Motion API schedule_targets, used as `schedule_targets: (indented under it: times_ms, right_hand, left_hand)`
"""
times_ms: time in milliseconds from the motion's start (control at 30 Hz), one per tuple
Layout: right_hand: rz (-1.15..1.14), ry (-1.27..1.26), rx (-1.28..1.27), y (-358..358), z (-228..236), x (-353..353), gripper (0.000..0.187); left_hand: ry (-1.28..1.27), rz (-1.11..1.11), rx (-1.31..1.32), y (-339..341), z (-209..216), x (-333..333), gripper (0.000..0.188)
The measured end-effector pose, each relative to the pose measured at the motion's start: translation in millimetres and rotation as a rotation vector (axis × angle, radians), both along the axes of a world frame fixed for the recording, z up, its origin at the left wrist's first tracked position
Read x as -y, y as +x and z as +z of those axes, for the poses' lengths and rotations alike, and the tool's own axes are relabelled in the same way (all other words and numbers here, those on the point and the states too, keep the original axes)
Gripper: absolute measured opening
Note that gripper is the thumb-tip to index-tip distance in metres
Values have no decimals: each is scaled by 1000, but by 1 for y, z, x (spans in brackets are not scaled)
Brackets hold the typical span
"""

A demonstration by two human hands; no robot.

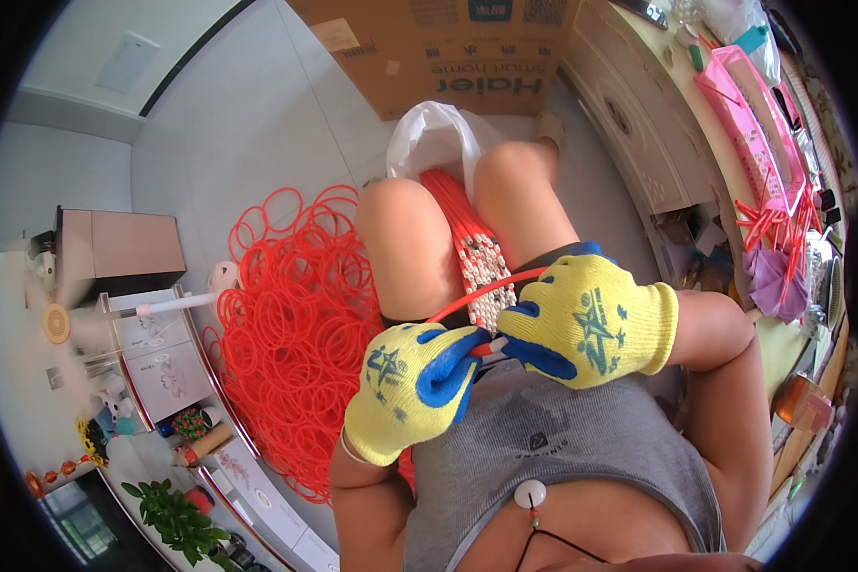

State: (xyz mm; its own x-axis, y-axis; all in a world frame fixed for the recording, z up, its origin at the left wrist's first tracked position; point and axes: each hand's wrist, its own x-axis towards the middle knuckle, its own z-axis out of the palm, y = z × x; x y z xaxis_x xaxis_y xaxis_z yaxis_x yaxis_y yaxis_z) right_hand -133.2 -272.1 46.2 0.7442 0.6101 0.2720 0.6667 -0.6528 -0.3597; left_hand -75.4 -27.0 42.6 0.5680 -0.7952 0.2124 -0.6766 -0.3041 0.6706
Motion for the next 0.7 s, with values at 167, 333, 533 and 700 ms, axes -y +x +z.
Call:
schedule_targets:
  times_ms: [167, 333, 533, 700]
  right_hand:
    - [28, 4, -8, -4, -3, 1, 36]
    - [87, 13, 87, -10, -18, 2, 36]
    - [92, 105, 42, -5, -31, 1, 37]
    - [72, 286, -170, 15, -23, 14, 46]
  left_hand:
    - [-16, -62, -40, -1, -5, 0, 34]
    - [25, -109, -19, -5, -7, 1, 29]
    - [25, -40, -44, -5, -13, 1, 28]
    - [-61, 54, -5, 6, -5, -6, 28]
